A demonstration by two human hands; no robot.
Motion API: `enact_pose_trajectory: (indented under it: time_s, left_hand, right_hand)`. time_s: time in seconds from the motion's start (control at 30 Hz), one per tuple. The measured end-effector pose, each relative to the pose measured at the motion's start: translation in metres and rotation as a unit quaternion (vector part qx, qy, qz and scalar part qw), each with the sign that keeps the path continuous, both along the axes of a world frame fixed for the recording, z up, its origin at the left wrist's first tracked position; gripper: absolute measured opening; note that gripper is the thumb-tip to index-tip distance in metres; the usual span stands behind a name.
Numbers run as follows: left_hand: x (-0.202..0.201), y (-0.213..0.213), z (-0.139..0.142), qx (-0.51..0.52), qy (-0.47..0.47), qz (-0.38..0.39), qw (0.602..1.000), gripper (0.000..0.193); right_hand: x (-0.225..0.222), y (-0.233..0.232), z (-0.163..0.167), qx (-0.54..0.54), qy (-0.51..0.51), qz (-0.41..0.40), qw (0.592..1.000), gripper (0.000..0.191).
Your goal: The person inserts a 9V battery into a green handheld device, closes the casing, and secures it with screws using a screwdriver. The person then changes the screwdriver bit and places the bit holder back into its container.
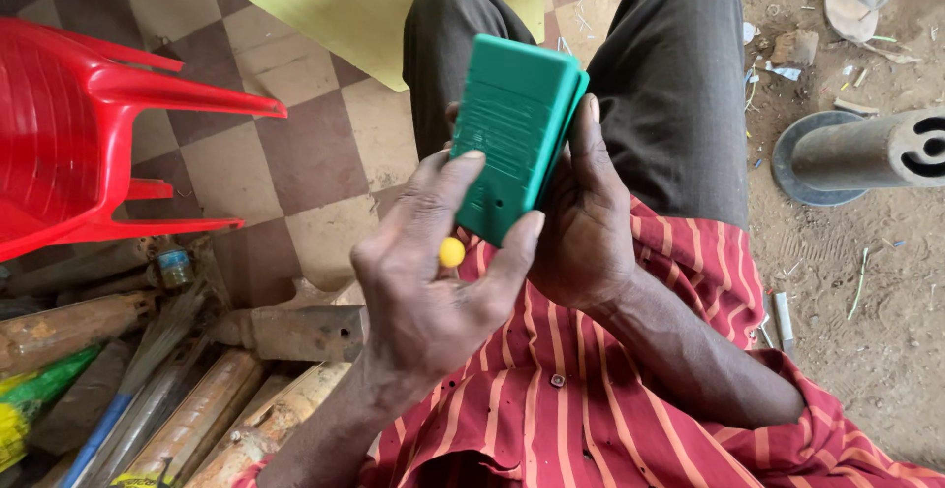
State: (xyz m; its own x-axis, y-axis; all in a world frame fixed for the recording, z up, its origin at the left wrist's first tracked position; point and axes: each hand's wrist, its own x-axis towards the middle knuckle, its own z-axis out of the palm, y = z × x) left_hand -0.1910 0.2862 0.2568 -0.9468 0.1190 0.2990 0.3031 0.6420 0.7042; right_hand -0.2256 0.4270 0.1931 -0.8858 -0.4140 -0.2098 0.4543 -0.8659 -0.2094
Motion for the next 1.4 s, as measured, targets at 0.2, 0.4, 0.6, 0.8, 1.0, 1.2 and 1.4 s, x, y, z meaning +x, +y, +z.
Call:
enact_pose_trajectory:
  time_s: [0.2, 0.4, 0.6, 0.8, 1.0, 1.2, 1.4]
  left_hand:
    - [0.000, -0.005, 0.002, 0.048, -0.021, -0.003, 0.999, 0.053]
    - [0.006, -0.001, -0.009, 0.022, 0.002, -0.010, 1.000, 0.055]
    - [0.002, 0.004, -0.010, 0.011, -0.006, -0.004, 1.000, 0.056]
    - [0.000, 0.005, -0.007, -0.008, -0.018, -0.016, 1.000, 0.056]
    - [0.000, 0.006, -0.004, -0.013, -0.031, -0.007, 0.999, 0.056]
    - [0.003, 0.007, -0.008, 0.015, -0.024, 0.012, 1.000, 0.058]
    - [0.007, 0.002, -0.016, 0.028, -0.025, 0.012, 0.999, 0.057]
  right_hand:
    - [0.001, -0.001, -0.003, -0.020, -0.036, -0.010, 0.999, 0.070]
    - [-0.002, -0.001, -0.004, 0.002, 0.019, 0.026, 0.999, 0.078]
    - [-0.004, -0.002, -0.004, 0.020, 0.027, 0.027, 0.999, 0.079]
    - [-0.001, -0.005, -0.005, 0.019, 0.056, 0.012, 0.998, 0.078]
    - [0.002, -0.010, -0.008, 0.097, 0.089, 0.008, 0.991, 0.056]
    - [0.005, -0.015, -0.012, 0.137, 0.066, 0.011, 0.988, 0.053]
    - [0.007, -0.020, -0.015, 0.148, 0.061, -0.015, 0.987, 0.051]
